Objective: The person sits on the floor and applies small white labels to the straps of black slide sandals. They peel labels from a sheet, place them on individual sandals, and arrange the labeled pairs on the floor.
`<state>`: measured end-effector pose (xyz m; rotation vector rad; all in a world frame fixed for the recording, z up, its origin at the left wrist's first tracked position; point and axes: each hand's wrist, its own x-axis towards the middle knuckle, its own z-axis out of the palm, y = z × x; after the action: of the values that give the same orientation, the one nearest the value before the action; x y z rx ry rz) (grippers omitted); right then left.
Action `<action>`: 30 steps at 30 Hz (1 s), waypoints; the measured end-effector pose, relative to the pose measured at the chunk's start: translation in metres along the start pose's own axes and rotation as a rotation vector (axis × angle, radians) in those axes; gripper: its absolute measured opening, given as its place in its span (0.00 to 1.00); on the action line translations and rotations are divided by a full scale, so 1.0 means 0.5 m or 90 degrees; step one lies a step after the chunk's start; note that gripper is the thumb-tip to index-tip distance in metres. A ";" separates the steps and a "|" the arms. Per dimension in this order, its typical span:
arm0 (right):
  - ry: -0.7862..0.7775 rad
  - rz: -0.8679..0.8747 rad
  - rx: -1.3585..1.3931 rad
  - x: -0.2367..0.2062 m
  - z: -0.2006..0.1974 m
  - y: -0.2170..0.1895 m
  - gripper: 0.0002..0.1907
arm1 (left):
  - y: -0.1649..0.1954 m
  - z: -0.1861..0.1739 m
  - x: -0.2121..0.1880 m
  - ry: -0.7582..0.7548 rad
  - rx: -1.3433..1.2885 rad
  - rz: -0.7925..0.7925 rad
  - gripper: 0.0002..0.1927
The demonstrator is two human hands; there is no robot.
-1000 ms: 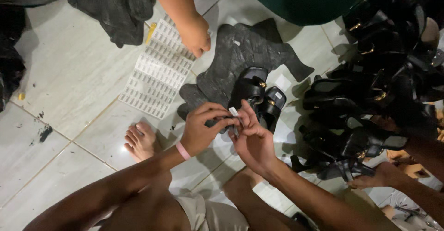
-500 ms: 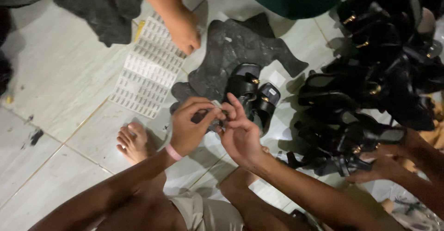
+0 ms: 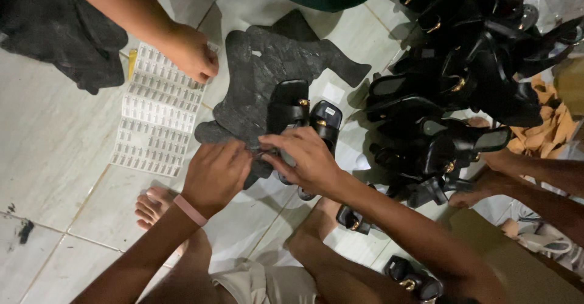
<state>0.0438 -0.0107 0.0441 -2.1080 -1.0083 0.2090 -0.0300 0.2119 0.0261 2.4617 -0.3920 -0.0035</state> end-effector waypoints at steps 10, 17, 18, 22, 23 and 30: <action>-0.015 -0.056 -0.070 0.004 0.003 -0.001 0.23 | 0.020 -0.002 0.005 -0.064 0.146 0.045 0.07; -0.035 0.003 -0.014 -0.017 -0.013 0.012 0.22 | 0.032 -0.008 0.030 -0.141 0.146 0.075 0.07; -0.011 0.023 0.001 -0.023 -0.020 0.014 0.23 | 0.033 -0.011 0.038 -0.171 0.148 0.088 0.06; 0.034 0.084 0.061 -0.056 -0.050 0.013 0.20 | 0.056 -0.012 0.099 -0.298 0.164 0.169 0.05; 0.040 0.106 0.086 -0.064 -0.057 0.013 0.20 | 0.067 -0.012 0.118 -0.335 0.172 0.190 0.06; 0.098 0.156 0.099 -0.129 -0.116 0.038 0.16 | 0.141 -0.008 0.257 -0.485 0.145 0.193 0.11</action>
<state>0.0372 -0.0979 0.0594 -2.0668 -0.6231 0.2343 0.0736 0.1254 0.0833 2.5115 -1.1360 -0.8224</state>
